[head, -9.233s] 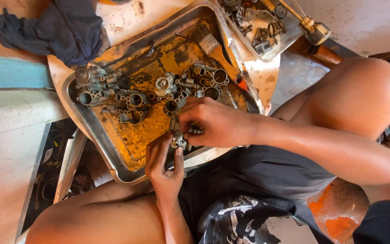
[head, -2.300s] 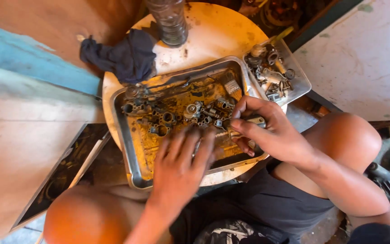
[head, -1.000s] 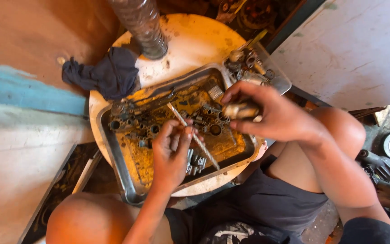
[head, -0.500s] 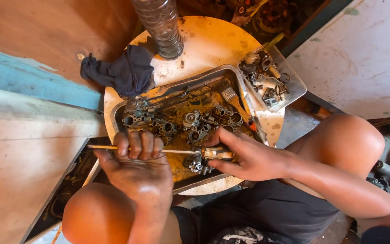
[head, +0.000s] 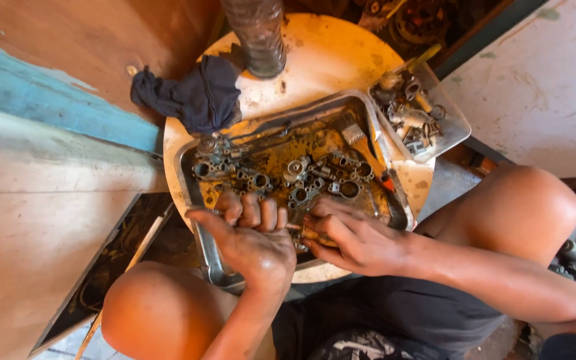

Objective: The person cleans small mechanical parts in a metal tray using a brush and a cleaning fluid. They scrub the parts with the brush and occasionally use a screwdriver to manipulate or clean specific areas of the components.

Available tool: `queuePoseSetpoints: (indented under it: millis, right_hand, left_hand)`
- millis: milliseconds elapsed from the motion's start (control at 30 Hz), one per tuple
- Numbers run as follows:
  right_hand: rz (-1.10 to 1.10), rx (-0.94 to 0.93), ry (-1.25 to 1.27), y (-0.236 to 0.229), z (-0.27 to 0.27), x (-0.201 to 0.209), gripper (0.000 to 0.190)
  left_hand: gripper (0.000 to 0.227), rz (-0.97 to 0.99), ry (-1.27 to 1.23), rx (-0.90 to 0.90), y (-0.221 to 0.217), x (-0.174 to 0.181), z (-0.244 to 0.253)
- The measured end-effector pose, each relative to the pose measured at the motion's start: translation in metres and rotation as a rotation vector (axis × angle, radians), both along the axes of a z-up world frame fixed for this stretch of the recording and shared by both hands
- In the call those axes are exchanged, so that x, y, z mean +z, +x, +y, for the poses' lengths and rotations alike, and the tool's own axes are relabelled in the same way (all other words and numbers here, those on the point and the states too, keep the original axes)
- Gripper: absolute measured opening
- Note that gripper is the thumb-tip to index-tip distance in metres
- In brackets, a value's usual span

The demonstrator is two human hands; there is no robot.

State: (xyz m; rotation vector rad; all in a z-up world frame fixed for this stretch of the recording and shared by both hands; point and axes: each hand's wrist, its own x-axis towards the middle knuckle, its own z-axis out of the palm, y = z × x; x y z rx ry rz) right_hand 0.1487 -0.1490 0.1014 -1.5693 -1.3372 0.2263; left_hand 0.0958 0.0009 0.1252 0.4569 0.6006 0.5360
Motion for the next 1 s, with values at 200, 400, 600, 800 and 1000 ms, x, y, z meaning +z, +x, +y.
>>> queuePoseSetpoints:
  millis: [200, 400, 600, 800, 1000]
  right_hand:
    - [-0.065, -0.138, 0.048, -0.010, -0.001, -0.024, 0.017]
    - [0.482, -0.178, -0.007, -0.005, -0.004, -0.016, 0.025]
    - [0.420, -0.227, 0.048, -0.002, -0.011, 0.001, 0.018]
    - [0.309, -0.289, 0.046, 0.000, -0.005, 0.014, 0.019]
    - [0.237, -0.381, -0.076, 0.041, -0.056, 0.047, 0.030]
  left_hand:
    - [0.054, 0.067, 0.082, -0.027, 0.007, -0.017, -0.002]
    - [0.057, -0.067, -0.019, -0.096, 0.004, -0.007, 0.010]
    - [0.053, -0.210, -0.022, -0.114, 0.002, -0.009, 0.052]
    - [0.048, -0.263, 0.010, -0.193, 0.000, -0.020, 0.055]
    - [0.069, -0.057, 0.160, -0.179, -0.010, -0.015, 0.056]
